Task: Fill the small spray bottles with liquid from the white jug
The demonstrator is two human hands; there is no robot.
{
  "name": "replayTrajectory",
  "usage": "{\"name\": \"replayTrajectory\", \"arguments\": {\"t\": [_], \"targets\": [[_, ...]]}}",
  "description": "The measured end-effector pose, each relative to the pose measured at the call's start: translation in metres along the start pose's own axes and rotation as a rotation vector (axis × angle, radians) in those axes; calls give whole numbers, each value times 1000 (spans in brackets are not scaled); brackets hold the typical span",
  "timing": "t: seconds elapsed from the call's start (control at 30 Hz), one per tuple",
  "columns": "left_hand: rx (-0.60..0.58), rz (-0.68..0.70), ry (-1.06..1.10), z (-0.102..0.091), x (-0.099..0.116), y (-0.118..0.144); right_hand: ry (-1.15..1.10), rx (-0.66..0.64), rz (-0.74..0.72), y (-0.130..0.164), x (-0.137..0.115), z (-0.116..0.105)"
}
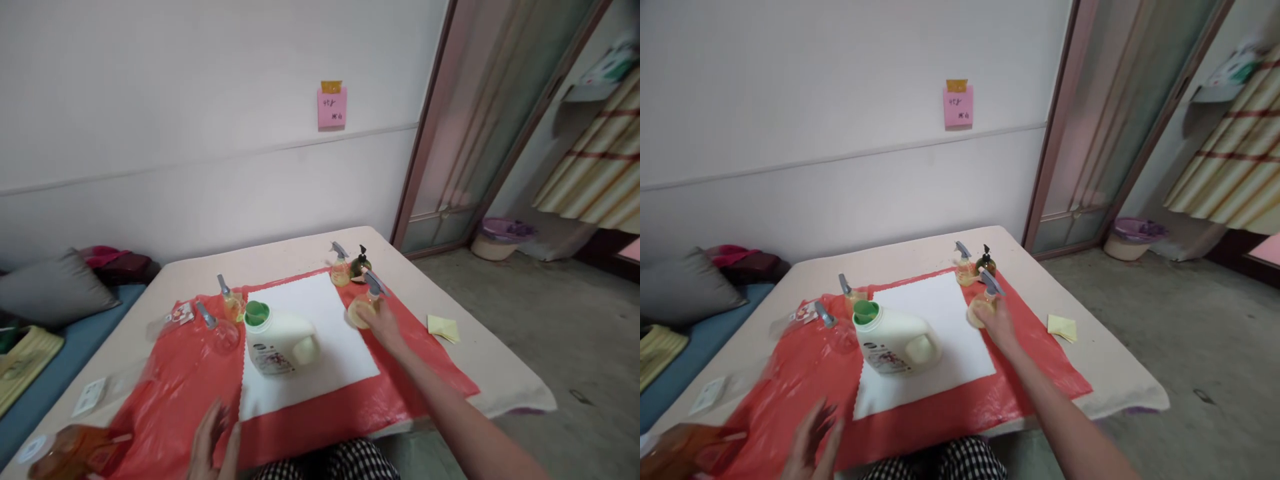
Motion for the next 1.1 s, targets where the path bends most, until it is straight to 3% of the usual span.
{"name": "replayTrajectory", "arguments": {"t": [0.17,0.27,0.37,0.47,0.57,0.63,0.8,0.9,1.0,1.1], "targets": [[-261,154,85,38,86,29,-21,-130,-63,91,-33,-30],[-436,293,110,58,143,60,48,-225,-140,148,-63,-28],[-551,309,83,74,174,91,128,-254,-319,202,-93,-13],[-550,204,97,76,174,107,126,-287,-485,249,-116,6],[-482,99,152,59,161,113,-51,-456,-453,278,-124,19],[-471,45,219,45,154,114,-327,-665,-279,288,-120,25],[-533,-29,529,15,157,116,-994,-1004,397,325,-98,39],[-595,-17,611,9,169,121,-1231,-1290,559,371,-105,55],[-640,-62,599,8,173,128,-1322,-1283,516,387,-108,64],[-512,-155,569,-3,168,127,-1313,-1099,360,376,-114,62]]}}
Point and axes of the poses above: each hand's wrist, its own y-axis away from the middle knuckle, its own z-axis out of the palm, x = y × z, the point moved 9 cm from there along -y, towards the middle knuckle, and after that the axes turned 2 degrees about -x, right-handed, at the moved point
